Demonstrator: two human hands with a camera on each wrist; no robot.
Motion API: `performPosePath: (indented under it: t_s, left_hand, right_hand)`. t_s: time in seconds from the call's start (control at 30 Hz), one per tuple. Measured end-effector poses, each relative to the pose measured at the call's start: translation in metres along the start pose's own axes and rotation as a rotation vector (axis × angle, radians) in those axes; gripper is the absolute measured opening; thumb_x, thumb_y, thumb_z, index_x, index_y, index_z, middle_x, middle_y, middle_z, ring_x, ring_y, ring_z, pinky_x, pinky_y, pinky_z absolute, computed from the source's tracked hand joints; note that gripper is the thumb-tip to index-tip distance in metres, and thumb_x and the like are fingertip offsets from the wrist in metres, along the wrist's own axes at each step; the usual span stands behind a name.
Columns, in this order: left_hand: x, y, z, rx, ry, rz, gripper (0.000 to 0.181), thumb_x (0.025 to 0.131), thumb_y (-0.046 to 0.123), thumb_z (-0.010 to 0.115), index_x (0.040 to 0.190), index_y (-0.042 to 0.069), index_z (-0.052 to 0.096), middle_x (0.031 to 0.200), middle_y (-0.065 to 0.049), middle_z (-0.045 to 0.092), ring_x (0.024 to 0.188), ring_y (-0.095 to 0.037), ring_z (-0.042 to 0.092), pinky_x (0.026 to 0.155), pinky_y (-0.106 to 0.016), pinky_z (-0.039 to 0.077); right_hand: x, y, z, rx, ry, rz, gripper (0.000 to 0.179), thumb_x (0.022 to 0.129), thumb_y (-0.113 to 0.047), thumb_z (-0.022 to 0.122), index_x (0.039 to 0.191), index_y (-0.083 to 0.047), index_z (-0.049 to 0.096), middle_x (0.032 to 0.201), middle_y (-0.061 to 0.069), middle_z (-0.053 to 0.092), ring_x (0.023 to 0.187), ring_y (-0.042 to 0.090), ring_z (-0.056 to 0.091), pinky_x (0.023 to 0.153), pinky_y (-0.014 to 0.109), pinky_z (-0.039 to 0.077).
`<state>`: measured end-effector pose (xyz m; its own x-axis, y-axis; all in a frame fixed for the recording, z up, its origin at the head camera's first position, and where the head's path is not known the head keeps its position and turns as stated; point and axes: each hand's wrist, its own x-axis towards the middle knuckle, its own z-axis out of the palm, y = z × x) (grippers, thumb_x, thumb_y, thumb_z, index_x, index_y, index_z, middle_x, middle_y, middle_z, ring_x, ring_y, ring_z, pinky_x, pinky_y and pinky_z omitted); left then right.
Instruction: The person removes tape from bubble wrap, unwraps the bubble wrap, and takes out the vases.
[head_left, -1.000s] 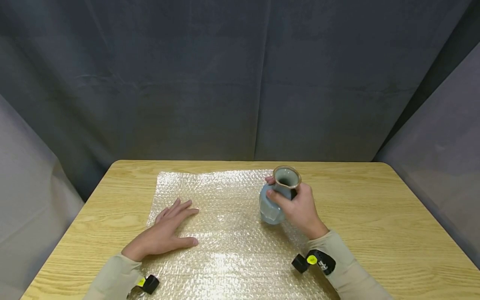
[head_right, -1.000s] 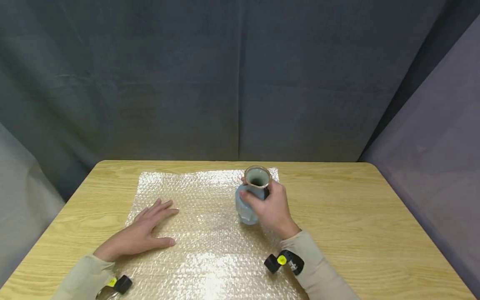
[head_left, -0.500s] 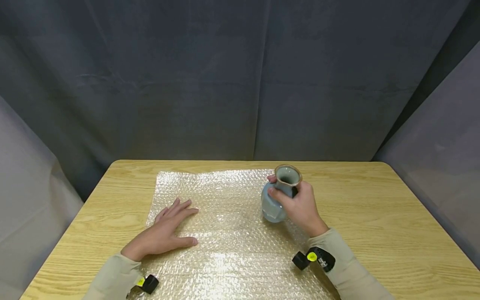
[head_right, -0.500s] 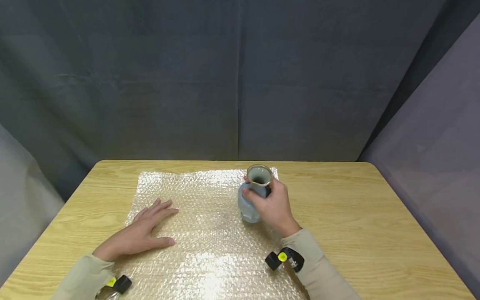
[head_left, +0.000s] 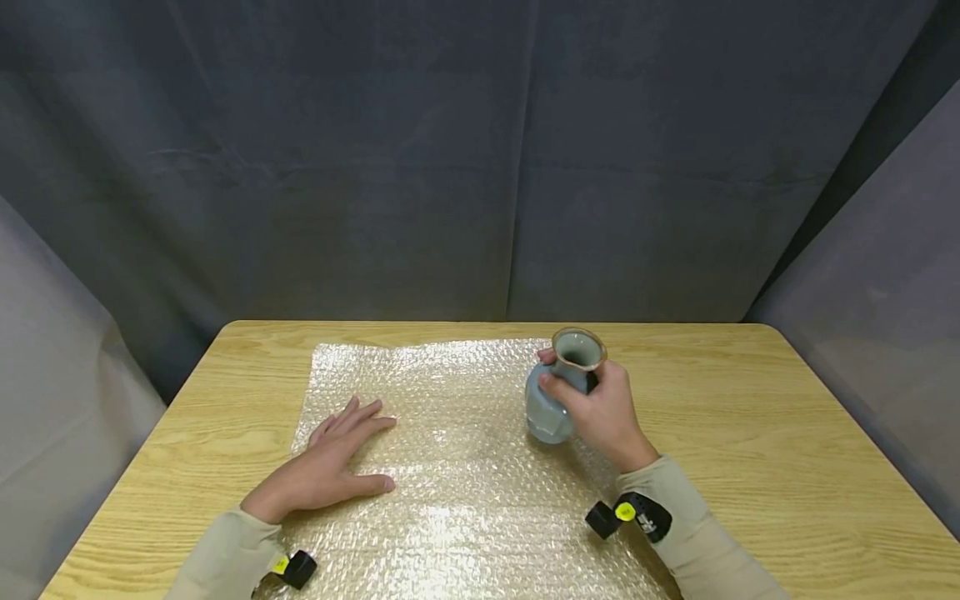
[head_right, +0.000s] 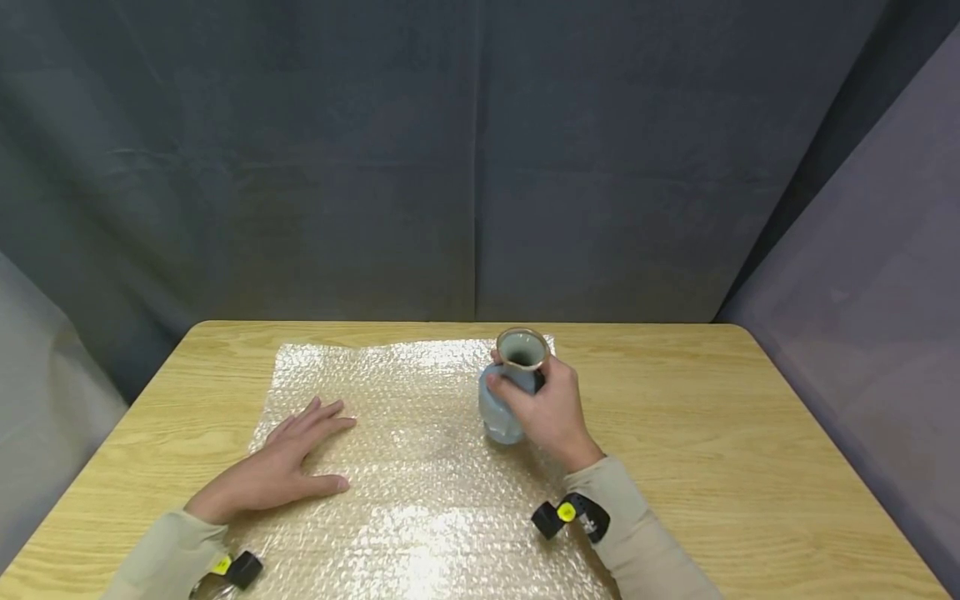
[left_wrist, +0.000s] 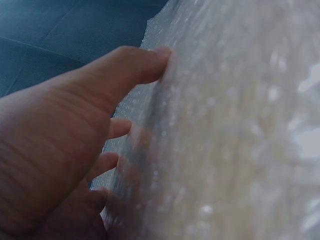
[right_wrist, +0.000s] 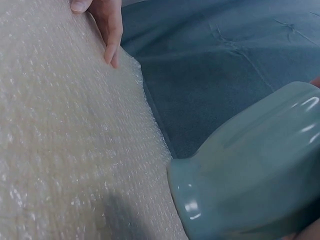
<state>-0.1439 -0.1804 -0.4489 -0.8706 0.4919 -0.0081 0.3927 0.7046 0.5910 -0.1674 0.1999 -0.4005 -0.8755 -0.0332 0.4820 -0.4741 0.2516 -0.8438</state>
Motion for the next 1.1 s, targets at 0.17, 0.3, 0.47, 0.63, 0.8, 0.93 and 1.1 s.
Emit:
performPosePath:
  t_s: [0.17,0.3,0.47,0.63,0.8,0.93,1.1]
  left_hand:
    - [-0.0003,0.0008,-0.0005,-0.005,-0.001,-0.003,0.083,0.088,0.057,0.075,0.155,0.018,0.047,0.172,-0.014,0.026,0.161,-0.047,0.006,0.123,-0.073,0.005]
    - [-0.0007,-0.0001,-0.0003,-0.007,0.001,-0.003,0.082,0.088,0.057,0.075,0.155,0.019,0.047,0.172,-0.013,0.026,0.161,-0.047,0.006,0.123,-0.073,0.005]
    - [-0.0008,-0.002,0.0005,0.001,0.005,0.0,0.082,0.088,0.058,0.075,0.155,0.02,0.047,0.172,-0.013,0.026,0.161,-0.047,0.007,0.123,-0.073,0.005]
    - [-0.0007,-0.0022,0.0005,0.001,0.004,0.001,0.082,0.088,0.058,0.075,0.155,0.02,0.047,0.172,-0.013,0.026,0.161,-0.047,0.007,0.123,-0.073,0.005]
    - [-0.0005,-0.0013,0.0003,-0.004,0.002,0.001,0.082,0.088,0.057,0.075,0.155,0.02,0.046,0.172,-0.013,0.025,0.161,-0.047,0.007,0.123,-0.073,0.005]
    - [-0.0003,-0.0007,0.0003,-0.003,0.003,0.001,0.082,0.088,0.057,0.075,0.155,0.02,0.047,0.172,-0.013,0.026,0.161,-0.047,0.007,0.123,-0.073,0.005]
    - [-0.0003,-0.0003,0.0003,-0.004,0.004,0.003,0.082,0.088,0.056,0.076,0.155,0.019,0.047,0.172,-0.014,0.026,0.161,-0.048,0.007,0.123,-0.073,0.005]
  right_hand:
    - [-0.0002,-0.0009,-0.0013,-0.011,-0.01,0.031,0.027,0.091,-0.005,0.077,0.117,-0.003,0.07,0.118,0.019,0.074,0.112,-0.003,0.068,0.105,0.017,0.05]
    - [0.0002,-0.0002,-0.0022,-0.013,-0.018,0.048,0.028,0.091,-0.006,0.077,0.118,-0.005,0.07,0.12,0.017,0.074,0.114,-0.003,0.067,0.105,0.019,0.05]
    - [0.0014,0.0005,-0.0027,-0.006,-0.013,0.038,0.029,0.09,-0.004,0.076,0.119,-0.004,0.07,0.119,0.018,0.074,0.113,-0.003,0.068,0.104,0.018,0.05]
    - [0.0017,0.0009,-0.0039,-0.003,-0.003,0.037,0.029,0.09,-0.004,0.077,0.118,-0.003,0.069,0.117,0.015,0.075,0.111,-0.003,0.068,0.104,0.017,0.05]
    - [0.0019,0.0018,-0.0056,-0.017,0.003,0.025,0.03,0.089,-0.003,0.077,0.118,-0.003,0.07,0.116,0.014,0.075,0.111,-0.004,0.068,0.103,0.016,0.051]
    - [0.0019,0.0031,-0.0065,-0.024,0.004,0.028,0.03,0.089,-0.003,0.077,0.118,-0.004,0.07,0.117,0.018,0.075,0.111,-0.005,0.068,0.102,0.016,0.051]
    - [0.0023,0.0037,-0.0071,-0.032,0.012,0.033,0.029,0.09,-0.004,0.077,0.118,-0.004,0.07,0.117,0.017,0.075,0.111,-0.005,0.068,0.102,0.016,0.051]
